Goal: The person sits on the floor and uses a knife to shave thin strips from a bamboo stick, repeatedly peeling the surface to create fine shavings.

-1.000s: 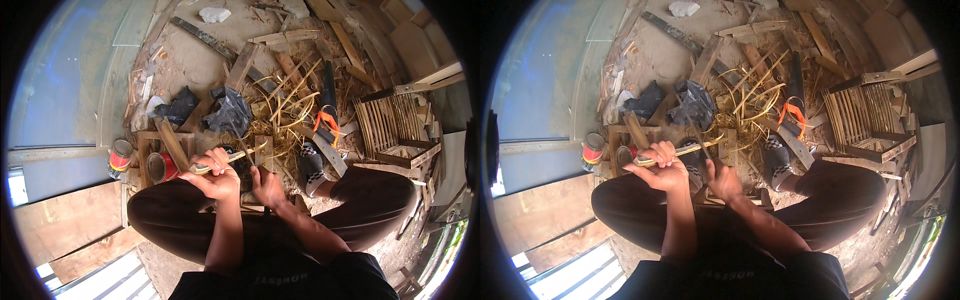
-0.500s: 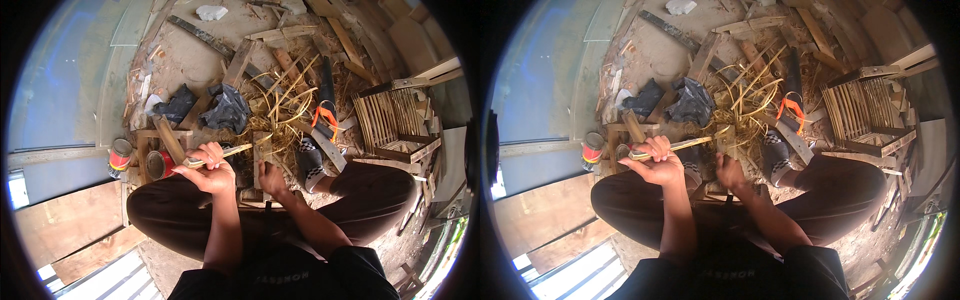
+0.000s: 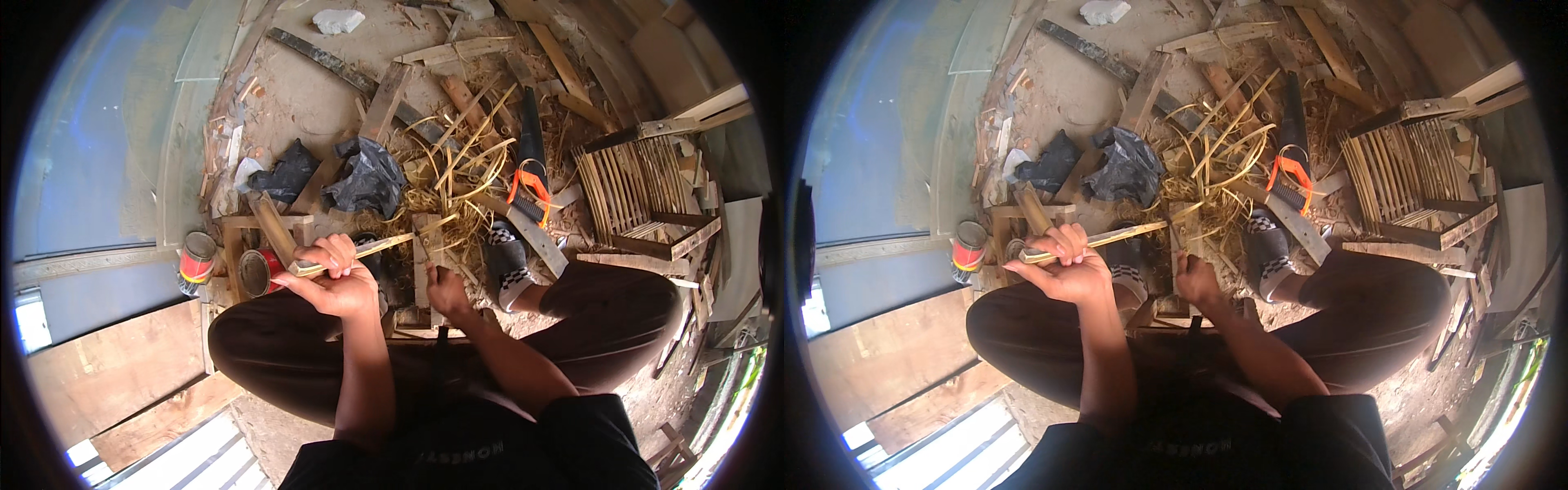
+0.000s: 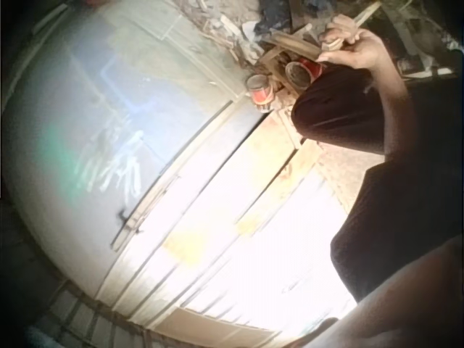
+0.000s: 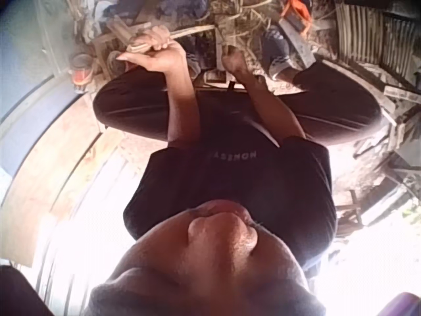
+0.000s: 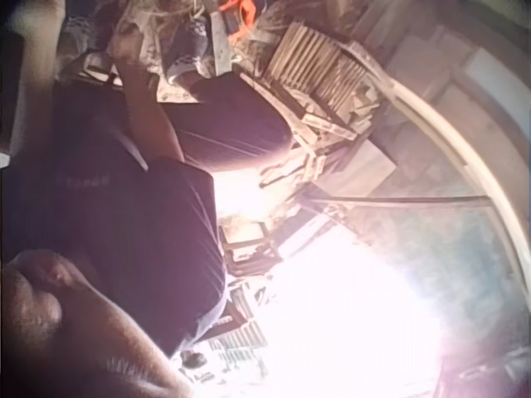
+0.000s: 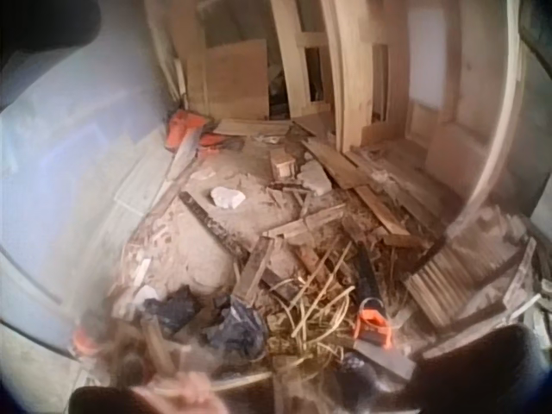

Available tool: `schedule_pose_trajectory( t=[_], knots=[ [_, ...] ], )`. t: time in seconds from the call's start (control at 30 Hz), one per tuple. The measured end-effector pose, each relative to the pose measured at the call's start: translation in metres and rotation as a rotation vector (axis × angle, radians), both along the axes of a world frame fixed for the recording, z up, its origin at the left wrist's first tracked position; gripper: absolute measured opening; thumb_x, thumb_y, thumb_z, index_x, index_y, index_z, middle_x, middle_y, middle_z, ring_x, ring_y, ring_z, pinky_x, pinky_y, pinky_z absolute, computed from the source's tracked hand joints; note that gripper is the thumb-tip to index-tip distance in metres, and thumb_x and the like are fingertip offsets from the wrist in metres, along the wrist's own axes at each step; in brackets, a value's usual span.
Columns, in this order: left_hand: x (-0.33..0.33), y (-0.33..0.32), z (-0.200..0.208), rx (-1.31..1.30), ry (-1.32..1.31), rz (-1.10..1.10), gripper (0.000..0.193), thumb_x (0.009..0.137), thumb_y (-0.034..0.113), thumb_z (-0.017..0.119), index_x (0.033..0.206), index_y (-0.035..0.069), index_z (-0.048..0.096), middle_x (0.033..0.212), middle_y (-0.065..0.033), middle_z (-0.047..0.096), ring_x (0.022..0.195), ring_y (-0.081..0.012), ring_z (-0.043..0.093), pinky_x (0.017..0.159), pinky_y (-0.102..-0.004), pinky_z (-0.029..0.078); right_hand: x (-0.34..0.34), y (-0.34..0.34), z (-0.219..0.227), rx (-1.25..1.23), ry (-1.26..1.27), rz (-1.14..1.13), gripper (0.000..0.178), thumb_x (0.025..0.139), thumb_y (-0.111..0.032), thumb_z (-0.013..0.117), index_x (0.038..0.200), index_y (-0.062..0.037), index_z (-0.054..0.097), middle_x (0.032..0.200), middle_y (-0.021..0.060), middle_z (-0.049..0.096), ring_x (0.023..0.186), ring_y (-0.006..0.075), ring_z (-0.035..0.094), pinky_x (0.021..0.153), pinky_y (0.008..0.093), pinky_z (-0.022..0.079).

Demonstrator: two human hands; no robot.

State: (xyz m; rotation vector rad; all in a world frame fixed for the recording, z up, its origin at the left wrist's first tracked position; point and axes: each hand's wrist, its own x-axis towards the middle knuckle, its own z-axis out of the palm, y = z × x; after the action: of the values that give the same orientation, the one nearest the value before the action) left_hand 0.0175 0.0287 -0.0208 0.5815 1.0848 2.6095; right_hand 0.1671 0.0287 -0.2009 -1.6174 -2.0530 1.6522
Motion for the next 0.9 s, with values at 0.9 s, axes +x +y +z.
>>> schedule_pose_trajectory(
  t=[0.9],
  knots=[
    [-0.021,-0.021,-0.001,0.044,-0.003,-0.003,0.069,0.103,0.064,0.030,0.061,0.011,0.044,0.051,0.0009,0.035,0.043,-0.0101,0.025,0.045,-0.0239,0.022,0.026,-0.007,-0.028,0.001,-0.198,0.006,0.056,0.102,-0.049,0.042,0.094,0.0015,0.066,0.083,0.0321,0.066,0.083,0.0509,0.065,0.075,0.0558,0.052]
  ],
)
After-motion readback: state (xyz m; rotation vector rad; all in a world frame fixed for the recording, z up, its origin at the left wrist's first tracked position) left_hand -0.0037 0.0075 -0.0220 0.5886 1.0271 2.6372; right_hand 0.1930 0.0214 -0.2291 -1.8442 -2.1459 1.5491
